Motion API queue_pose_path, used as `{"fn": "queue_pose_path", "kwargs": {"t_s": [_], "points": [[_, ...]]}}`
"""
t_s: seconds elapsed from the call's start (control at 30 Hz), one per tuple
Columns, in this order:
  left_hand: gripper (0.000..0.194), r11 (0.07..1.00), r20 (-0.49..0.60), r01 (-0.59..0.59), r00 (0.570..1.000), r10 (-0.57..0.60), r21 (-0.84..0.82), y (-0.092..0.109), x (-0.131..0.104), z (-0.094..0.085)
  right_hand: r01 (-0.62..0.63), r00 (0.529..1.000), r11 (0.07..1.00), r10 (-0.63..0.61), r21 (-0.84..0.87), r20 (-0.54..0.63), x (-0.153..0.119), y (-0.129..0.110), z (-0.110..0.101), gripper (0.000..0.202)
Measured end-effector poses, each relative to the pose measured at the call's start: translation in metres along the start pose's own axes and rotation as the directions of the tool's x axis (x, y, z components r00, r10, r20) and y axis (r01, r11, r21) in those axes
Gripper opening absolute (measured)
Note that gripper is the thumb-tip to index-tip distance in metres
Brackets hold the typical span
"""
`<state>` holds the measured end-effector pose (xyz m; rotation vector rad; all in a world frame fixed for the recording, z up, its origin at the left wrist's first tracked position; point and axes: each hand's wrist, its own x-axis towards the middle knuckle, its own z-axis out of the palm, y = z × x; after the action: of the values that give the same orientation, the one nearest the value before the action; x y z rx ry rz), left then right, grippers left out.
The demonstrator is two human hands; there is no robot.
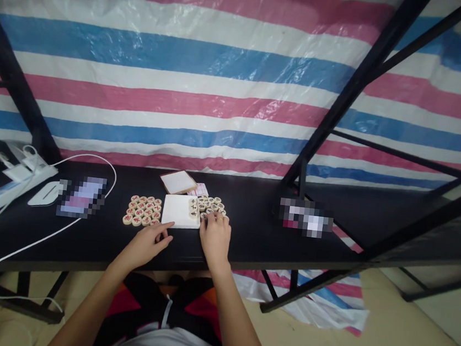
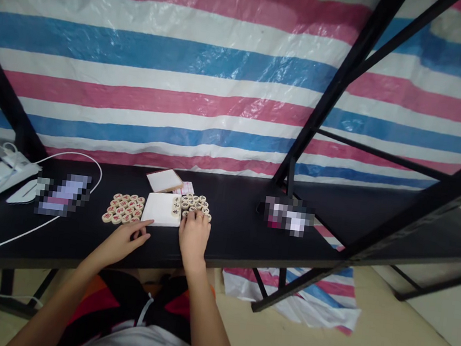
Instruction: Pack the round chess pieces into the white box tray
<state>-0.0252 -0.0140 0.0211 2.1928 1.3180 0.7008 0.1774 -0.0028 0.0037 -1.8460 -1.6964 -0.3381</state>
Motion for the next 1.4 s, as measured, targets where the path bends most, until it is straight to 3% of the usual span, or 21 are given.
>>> {"fn": "queue_pose_path", "kwargs": {"t_s": [0.47,0.57,0.7,0.8,1.4], "points": [[0.04,1.0,-0.002,0.004,1.0,-0.004,-0.007,0.002,0.0,-0.001,-0.021,0.999,0.988,0.028,0.154,-0.043,0.002,0.0,-0.004,0.016],[0.041,1.0,0.008,0.01,1.0,-0.01,-0.007,0.002,0.0,-0.001,0.093,0.995,0.954,-0.084,0.285,-0.045,0.002,-0.001,-0.009,0.016],[0.04,1.0,0.011,0.008,1.0,-0.008,-0.021,0.0,0.0,0.001,0.276,0.954,0.876,-0.3,0.394,-0.001,0.001,-0.005,-0.015,0.013],[0.04,1.0,0.009,0.009,1.0,-0.009,-0.023,-0.001,0.0,0.001,0.302,0.94,0.872,-0.341,0.386,0.034,0.001,-0.006,-0.015,0.014],[0.041,1.0,0.011,0.005,1.0,-0.005,-0.013,0.0,0.0,0.0,0.283,0.948,0.911,-0.313,0.301,0.056,0.001,-0.006,-0.013,0.017]]}}
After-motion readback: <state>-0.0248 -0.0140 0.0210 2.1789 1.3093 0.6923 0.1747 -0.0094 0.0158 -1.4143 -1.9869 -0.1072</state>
